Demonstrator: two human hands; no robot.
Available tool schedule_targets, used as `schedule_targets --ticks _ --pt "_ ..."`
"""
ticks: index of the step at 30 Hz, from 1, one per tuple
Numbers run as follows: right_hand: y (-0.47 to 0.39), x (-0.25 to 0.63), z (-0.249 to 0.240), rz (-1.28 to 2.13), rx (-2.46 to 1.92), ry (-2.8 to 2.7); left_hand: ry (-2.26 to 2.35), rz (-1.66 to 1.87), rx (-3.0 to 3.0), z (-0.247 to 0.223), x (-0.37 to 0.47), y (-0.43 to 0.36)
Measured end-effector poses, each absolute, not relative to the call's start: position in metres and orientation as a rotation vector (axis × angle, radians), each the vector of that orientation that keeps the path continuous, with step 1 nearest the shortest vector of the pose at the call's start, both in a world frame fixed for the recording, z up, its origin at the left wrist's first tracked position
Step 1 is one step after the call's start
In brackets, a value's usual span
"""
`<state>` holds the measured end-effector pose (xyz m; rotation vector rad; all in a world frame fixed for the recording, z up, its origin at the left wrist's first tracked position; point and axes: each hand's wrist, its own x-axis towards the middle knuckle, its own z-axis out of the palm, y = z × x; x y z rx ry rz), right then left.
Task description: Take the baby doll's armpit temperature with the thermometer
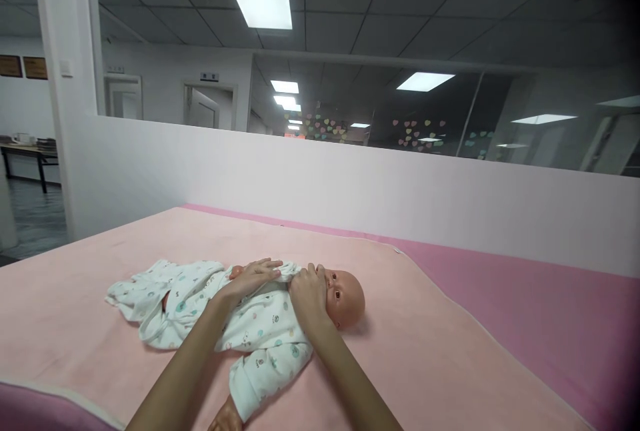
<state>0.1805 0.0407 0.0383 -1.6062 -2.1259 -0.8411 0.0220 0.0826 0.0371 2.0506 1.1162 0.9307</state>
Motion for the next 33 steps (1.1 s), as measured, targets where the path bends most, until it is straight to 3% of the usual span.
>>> schedule_targets --ticks 8,15,20,28,33 --pt "0.027 0.201 0.041 -0.924 -1.511 -1.961 1.128 0.974 2.183 0.032 0.028 0.092" --pt "0.02 0.239 0.044 -0.414 -1.349 -1.349 1.215 1.097 2.417 0.029 0.036 0.081" --pt "0.027 0.24 0.031 -0.095 -1.333 -1.141 1.277 1.427 2.622 0.027 0.04 0.064" --pt "0.023 0.225 0.018 -0.339 -1.074 -1.162 0.799 2.079 2.939 0.019 0.055 0.054" --pt "0.024 0.225 0.015 -0.456 -0.976 -1.198 0.687 2.197 3.015 0.019 0.057 0.05"
